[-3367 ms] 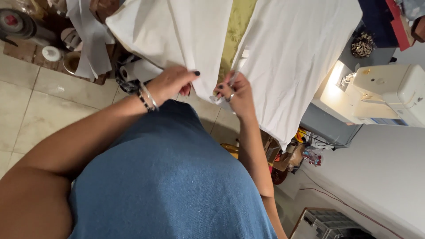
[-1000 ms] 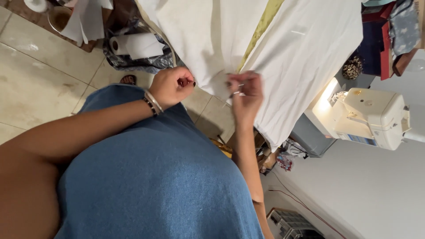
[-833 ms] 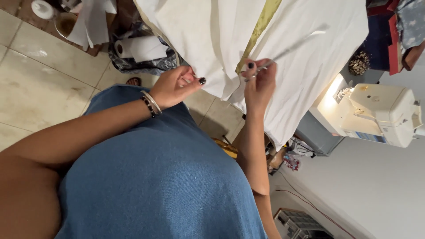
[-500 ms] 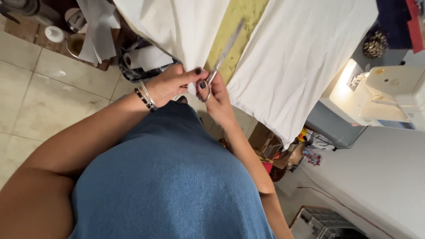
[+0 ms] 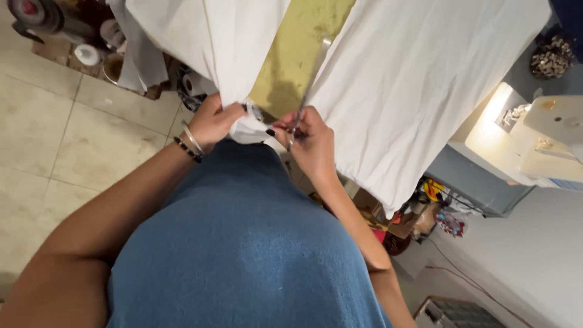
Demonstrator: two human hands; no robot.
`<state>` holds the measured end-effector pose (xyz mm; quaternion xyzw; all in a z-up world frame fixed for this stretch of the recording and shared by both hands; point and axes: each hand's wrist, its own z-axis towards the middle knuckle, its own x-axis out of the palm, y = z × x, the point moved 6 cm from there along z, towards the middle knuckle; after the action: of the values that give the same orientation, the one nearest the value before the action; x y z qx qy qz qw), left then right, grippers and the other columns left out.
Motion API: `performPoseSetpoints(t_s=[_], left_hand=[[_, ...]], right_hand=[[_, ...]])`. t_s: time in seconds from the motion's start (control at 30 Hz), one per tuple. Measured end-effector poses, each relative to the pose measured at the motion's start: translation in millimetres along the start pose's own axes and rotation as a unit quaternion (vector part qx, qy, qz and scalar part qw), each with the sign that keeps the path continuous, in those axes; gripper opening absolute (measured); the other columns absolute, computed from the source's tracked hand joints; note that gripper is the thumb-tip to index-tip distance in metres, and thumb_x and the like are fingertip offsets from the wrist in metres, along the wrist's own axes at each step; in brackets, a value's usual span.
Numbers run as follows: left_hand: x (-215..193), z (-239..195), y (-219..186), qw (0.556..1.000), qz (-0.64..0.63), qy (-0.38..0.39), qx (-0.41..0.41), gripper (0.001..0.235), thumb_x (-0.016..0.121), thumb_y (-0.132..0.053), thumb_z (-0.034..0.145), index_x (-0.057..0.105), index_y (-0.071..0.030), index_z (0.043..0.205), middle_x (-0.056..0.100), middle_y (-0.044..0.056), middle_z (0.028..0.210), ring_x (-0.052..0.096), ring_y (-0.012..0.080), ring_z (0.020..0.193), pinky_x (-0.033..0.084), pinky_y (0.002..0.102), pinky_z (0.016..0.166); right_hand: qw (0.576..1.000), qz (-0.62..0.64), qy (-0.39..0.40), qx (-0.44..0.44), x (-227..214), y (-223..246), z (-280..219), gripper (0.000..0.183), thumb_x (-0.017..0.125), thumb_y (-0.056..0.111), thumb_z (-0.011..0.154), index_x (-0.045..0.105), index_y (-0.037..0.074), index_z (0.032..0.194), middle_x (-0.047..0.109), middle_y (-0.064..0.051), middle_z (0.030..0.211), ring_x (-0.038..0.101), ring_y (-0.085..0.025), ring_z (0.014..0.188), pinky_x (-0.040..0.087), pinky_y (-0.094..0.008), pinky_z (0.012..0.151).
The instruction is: Cutting white fabric with scissors and positioning it over a foam block on a work table.
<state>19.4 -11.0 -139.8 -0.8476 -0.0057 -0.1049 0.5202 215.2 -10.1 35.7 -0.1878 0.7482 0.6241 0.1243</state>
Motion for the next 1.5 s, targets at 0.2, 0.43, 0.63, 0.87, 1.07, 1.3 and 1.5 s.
performPoseSetpoints(t_s=[0.2,0.43,0.63,0.87,1.07,1.3,1.5], left_hand=[[21,33,6,0.985,-0.055,0.098,0.132,0.025,0.052,-0.009,0.105,0.071,0.002,0.117,0.074,0.021,0.100,0.073,0.0287,0.089,0.060,0.043,0.080],[35,54,0,0.998,-0.046,-0.030,-0.007,0.025,0.069,-0.022,0.094,0.075,0.000,0.103,0.074,0.014,0.092,0.073,0.0255,0.082,0.059,0.039,0.073],[54,29,-34,0.991,-0.071,-0.114,0.000,0.031,0.068,-0.030,0.089,0.077,-0.004,0.103,0.072,0.015,0.087,0.071,0.0250,0.088,0.057,0.041,0.079],[41,15,-41,0.998,0.000,-0.062,0.030,0.032,0.083,-0.027,0.087,0.076,-0.004,0.109,0.076,0.012,0.097,0.071,0.0237,0.093,0.056,0.038,0.085],[33,17,-41,0.998,-0.019,0.015,0.053,0.023,0.079,-0.018,0.090,0.075,-0.001,0.104,0.076,0.012,0.098,0.068,0.0204,0.092,0.055,0.039,0.087],[26,21,-48,0.993,0.063,0.049,0.083,0.021,0.075,-0.017,0.092,0.073,0.001,0.104,0.076,0.015,0.095,0.073,0.0292,0.093,0.056,0.042,0.084],[24,29,-40,0.982,0.165,0.020,0.093,0.024,0.076,-0.023,0.091,0.074,-0.002,0.102,0.075,0.017,0.089,0.074,0.0381,0.092,0.057,0.046,0.079]], right_hand=[[0.998,-0.042,-0.015,-0.048,-20,22,36,0.027,0.089,0.014,0.081,0.065,0.013,0.095,0.080,-0.005,0.086,0.078,-0.018,0.082,0.060,-0.029,0.075],[0.995,-0.063,0.018,-0.070,-30,-5,80,0.033,0.090,0.017,0.081,0.060,0.014,0.095,0.080,-0.004,0.087,0.078,-0.021,0.083,0.059,-0.029,0.079],[0.992,-0.093,0.034,-0.077,-29,-6,78,0.035,0.091,0.021,0.079,0.060,0.015,0.095,0.080,-0.003,0.089,0.077,-0.020,0.081,0.058,-0.027,0.076],[0.973,-0.177,0.081,-0.124,-13,-13,61,0.028,0.087,0.022,0.082,0.062,0.020,0.093,0.080,0.006,0.088,0.076,-0.024,0.080,0.056,-0.030,0.078],[0.964,-0.223,0.069,-0.125,-4,-10,59,0.038,0.089,0.030,0.079,0.056,0.019,0.095,0.080,0.007,0.091,0.076,-0.023,0.085,0.052,-0.031,0.086],[0.944,-0.310,0.059,-0.096,9,-14,70,0.036,0.087,0.033,0.078,0.057,0.026,0.095,0.078,0.014,0.084,0.075,-0.020,0.078,0.051,-0.032,0.083],[0.986,-0.157,-0.038,-0.044,1,-26,69,0.025,0.083,0.019,0.081,0.061,0.025,0.090,0.074,0.010,0.072,0.068,-0.008,0.062,0.053,-0.019,0.067]])
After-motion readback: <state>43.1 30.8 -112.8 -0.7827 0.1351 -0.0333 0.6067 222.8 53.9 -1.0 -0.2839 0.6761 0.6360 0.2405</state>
